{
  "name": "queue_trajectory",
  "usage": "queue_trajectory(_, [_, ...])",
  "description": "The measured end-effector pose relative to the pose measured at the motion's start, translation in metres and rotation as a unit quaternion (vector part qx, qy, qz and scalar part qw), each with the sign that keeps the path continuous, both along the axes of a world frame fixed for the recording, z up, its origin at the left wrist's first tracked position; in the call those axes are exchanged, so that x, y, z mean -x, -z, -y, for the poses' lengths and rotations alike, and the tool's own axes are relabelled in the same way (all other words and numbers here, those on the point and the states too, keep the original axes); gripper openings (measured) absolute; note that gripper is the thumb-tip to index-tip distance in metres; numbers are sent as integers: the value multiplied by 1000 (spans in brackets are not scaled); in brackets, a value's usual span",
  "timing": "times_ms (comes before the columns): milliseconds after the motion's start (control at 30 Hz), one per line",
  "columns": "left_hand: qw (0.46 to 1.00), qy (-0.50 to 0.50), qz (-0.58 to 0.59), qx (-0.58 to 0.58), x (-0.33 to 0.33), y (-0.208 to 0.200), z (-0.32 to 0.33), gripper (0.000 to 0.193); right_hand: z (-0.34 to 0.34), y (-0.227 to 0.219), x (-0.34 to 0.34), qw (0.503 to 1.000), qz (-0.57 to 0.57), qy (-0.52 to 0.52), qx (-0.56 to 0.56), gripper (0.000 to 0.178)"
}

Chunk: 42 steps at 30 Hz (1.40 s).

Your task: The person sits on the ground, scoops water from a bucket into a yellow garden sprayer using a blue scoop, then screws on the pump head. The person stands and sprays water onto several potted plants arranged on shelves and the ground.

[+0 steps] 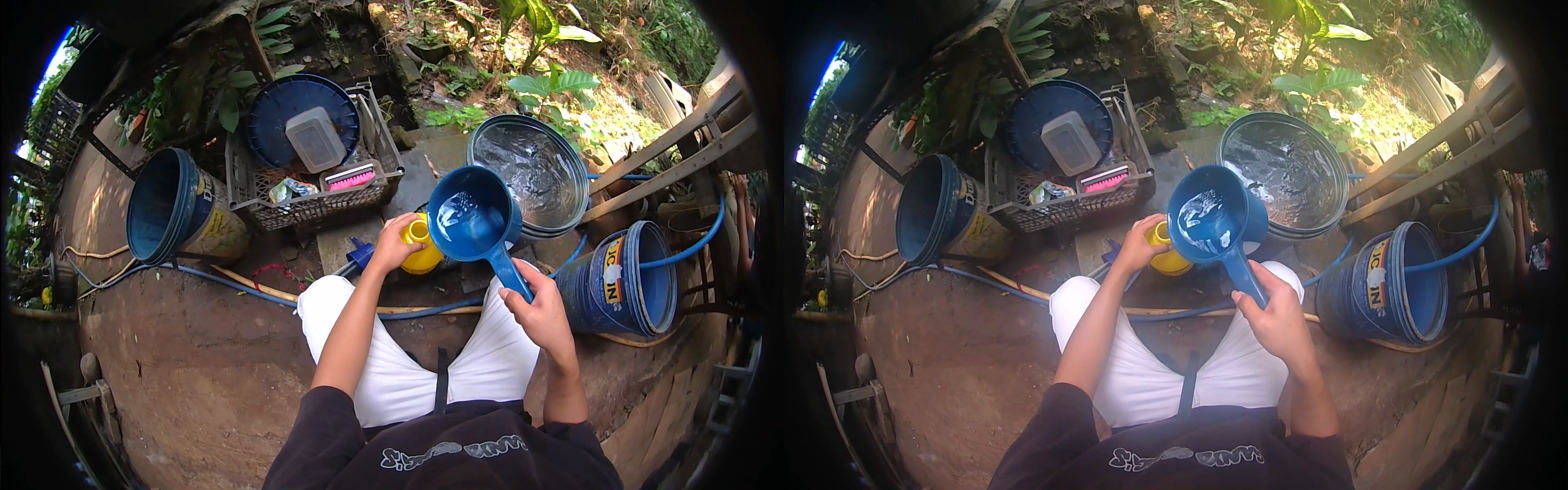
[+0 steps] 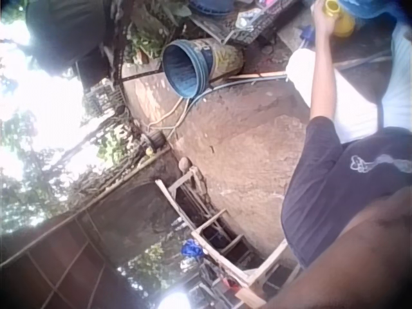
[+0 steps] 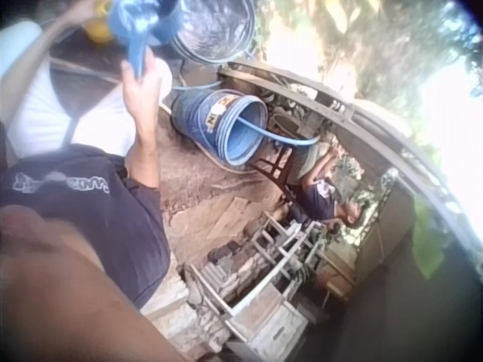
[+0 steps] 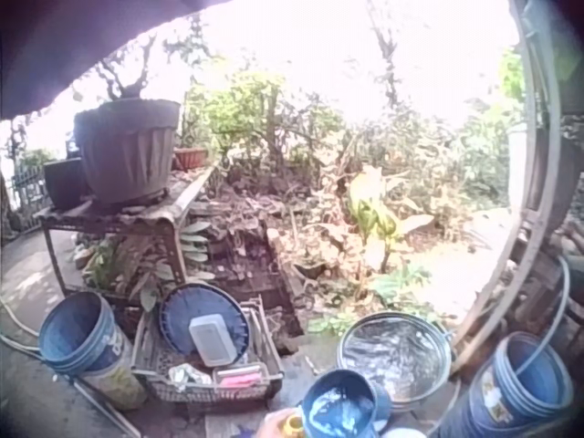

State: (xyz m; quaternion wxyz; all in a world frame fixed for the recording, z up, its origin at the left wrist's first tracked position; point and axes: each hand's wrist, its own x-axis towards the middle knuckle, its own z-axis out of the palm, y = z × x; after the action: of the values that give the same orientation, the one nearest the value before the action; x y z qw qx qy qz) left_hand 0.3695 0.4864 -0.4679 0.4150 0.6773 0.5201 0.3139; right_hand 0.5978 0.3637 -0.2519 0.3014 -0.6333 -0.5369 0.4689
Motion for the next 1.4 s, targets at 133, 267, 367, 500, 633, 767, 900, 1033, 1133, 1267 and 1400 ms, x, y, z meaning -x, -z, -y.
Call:
queue_trajectory(133, [1000, 1, -3, 1, -2, -2, 1, 57, -2, -4, 0, 1000, 29, 3, -13, 42])
queue_trajectory(267, [1000, 1, -5, 4, -3, -2, 1, 58, -1, -4, -1, 998, 50, 0, -29, 42])
queue_trajectory(367, [1000, 5, -7, 8, -5, -5, 1, 58, 1, 1, -2, 996, 51, 0, -76, 42])
queue_trajectory(500, [1000, 3, -5, 6, -7, -5, 2, 57, 2, 2, -2, 993, 76, 4, -87, 41])
queue_trajectory(633, [1000, 13, -10, 6, -8, -7, 1, 57, 1, 0, -3, 992, 88, 4, -89, 40])
queue_trajectory(767, [1000, 15, -9, 7, -10, -5, 0, 56, 0, -3, -4, 988, 98, 1, -122, 39])
queue_trajectory(900, [1000, 15, -6, 6, -11, -5, -1, 56, 0, -6, -5, 987, 110, -1, -118, 39])
queue_trajectory(1033, [1000, 19, -10, 6, -11, -4, -2, 56, 0, -5, -5, 984, 113, -2, -135, 38])
queue_trajectory(1133, [1000, 18, -17, 9, -12, -4, -2, 57, -1, -10, -3, 986, 116, 0, -117, 38])
queue_trajectory(1267, [1000, 23, -18, 12, -12, -4, -3, 59, -1, -8, -4, 979, 134, -2, -151, 39])
queue_trajectory(1400, [999, 31, -31, 21, -11, -3, -6, 63, -2, -13, -3, 983, 131, 13, -125, 40])
